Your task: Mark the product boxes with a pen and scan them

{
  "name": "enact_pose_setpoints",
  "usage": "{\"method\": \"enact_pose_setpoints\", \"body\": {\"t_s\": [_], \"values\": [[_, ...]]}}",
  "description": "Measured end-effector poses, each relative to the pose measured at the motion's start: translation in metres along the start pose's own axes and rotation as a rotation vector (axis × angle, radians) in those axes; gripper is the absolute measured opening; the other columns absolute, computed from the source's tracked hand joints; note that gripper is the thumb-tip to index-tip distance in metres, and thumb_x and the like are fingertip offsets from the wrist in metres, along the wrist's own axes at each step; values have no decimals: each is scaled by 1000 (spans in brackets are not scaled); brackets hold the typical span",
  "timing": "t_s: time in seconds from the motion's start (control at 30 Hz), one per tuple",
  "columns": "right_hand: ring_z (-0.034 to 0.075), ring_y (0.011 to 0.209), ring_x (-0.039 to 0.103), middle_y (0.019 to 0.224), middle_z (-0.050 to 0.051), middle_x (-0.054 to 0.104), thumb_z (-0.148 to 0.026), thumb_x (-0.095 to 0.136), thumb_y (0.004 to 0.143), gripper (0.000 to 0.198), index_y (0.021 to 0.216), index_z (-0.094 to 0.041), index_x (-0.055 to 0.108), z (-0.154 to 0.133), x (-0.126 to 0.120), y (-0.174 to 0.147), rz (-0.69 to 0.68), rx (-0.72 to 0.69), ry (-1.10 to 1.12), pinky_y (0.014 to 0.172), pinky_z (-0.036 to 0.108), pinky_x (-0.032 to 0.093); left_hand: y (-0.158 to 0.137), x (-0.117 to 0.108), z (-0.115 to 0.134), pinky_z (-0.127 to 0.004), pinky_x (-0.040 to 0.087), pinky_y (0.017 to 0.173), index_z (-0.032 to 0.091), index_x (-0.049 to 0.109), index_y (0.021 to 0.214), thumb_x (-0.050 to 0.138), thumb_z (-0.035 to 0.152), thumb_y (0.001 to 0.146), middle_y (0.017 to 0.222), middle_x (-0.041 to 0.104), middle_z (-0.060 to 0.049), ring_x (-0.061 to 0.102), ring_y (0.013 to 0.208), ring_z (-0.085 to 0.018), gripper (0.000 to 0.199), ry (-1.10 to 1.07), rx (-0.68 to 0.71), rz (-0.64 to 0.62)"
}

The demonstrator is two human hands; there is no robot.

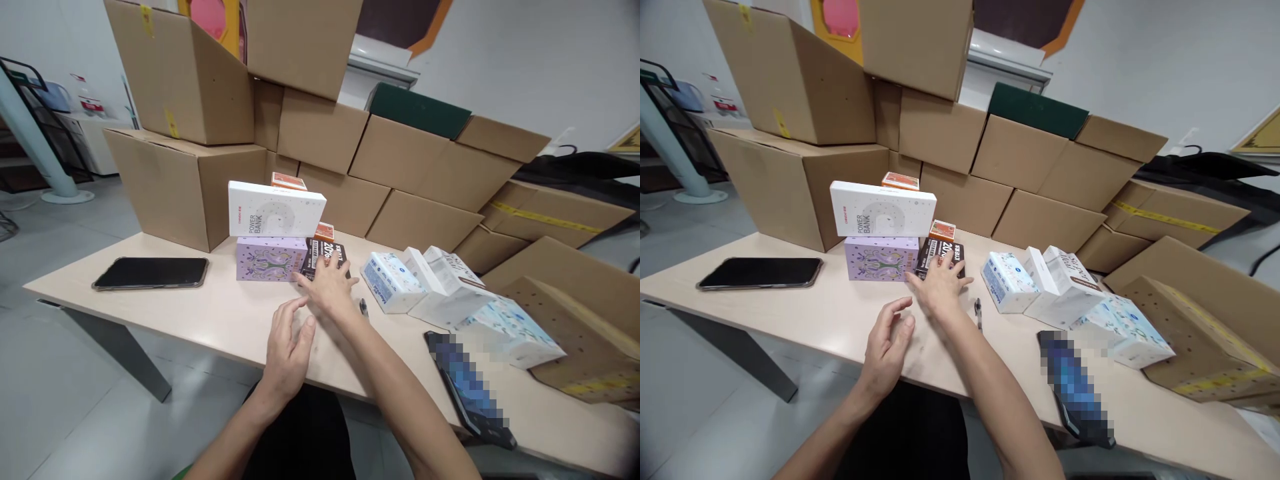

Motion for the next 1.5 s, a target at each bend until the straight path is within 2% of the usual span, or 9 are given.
{"method": "enact_pose_setpoints", "body": {"t_s": [0.23,0.37,0.57,0.77,0.93,1.07,1.13,1.23,1.5], "values": [[43,128,40,145,18,42,-61,53,85,58,128,-23,62,30,-14,-12,94,29,100,96,67,40,-1,-2,0,-44,40,108,23,56,126,48,39,99,131,59,-9,53,125,-25,32,-11,-24,10],[38,130,42,137,15,47,-63,51,83,57,121,-23,67,78,-40,-36,251,87,459,106,59,38,-2,-1,-1,-45,39,110,24,55,128,49,41,99,135,56,-9,50,129,-25,34,-34,-52,16],[30,133,44,134,9,49,-52,56,86,44,122,-27,64,122,-42,-97,331,-253,750,110,48,40,-1,-2,-6,-44,28,122,25,41,147,48,47,99,155,41,-10,36,146,-25,52,-244,-107,171],[36,147,26,157,9,23,-44,70,76,69,141,-29,50,115,-13,-123,95,-675,586,119,53,30,2,-2,-9,-45,28,122,23,33,154,46,56,98,155,43,-12,37,146,-27,66,-293,-207,183],[38,154,8,167,8,4,-50,75,75,96,156,-33,27,125,-10,-130,-17,-379,480,121,59,23,7,-2,-4,-46,28,121,19,40,151,48,58,96,148,48,-13,40,141,-28,68,-145,-222,130],[34,145,34,160,12,33,-51,67,84,90,158,-29,23,133,-8,-139,-100,-108,595,115,55,36,7,-1,-2,-42,42,109,21,43,147,50,54,96,129,56,-12,53,123,-25,61,-102,-197,153],[29,129,54,153,13,45,-47,60,89,79,157,-26,27,132,-5,-139,-141,-112,739,108,50,46,5,-1,-3,-38,49,99,23,46,143,54,50,95,118,56,-8,58,108,-21,56,-121,-190,159],[26,118,61,151,13,49,-41,59,91,73,156,-24,31,129,-1,-132,-118,-135,900,105,46,49,3,0,-6,-33,52,92,25,49,139,60,44,93,116,56,-7,60,103,-19,51,-184,-172,173],[26,147,36,162,7,34,-38,63,92,70,155,-31,33,127,17,-120,30,-216,1087,121,50,31,1,-3,-5,-43,39,116,23,55,134,65,33,91,133,58,-10,53,130,-25,44,-295,-35,178]]}}
Point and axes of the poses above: each hand's wrist, its own y-axis towards the middle knuckle, its own x-axis out of the palm, z = x × y, the point moved 2 cm from there along y, towards the middle knuckle
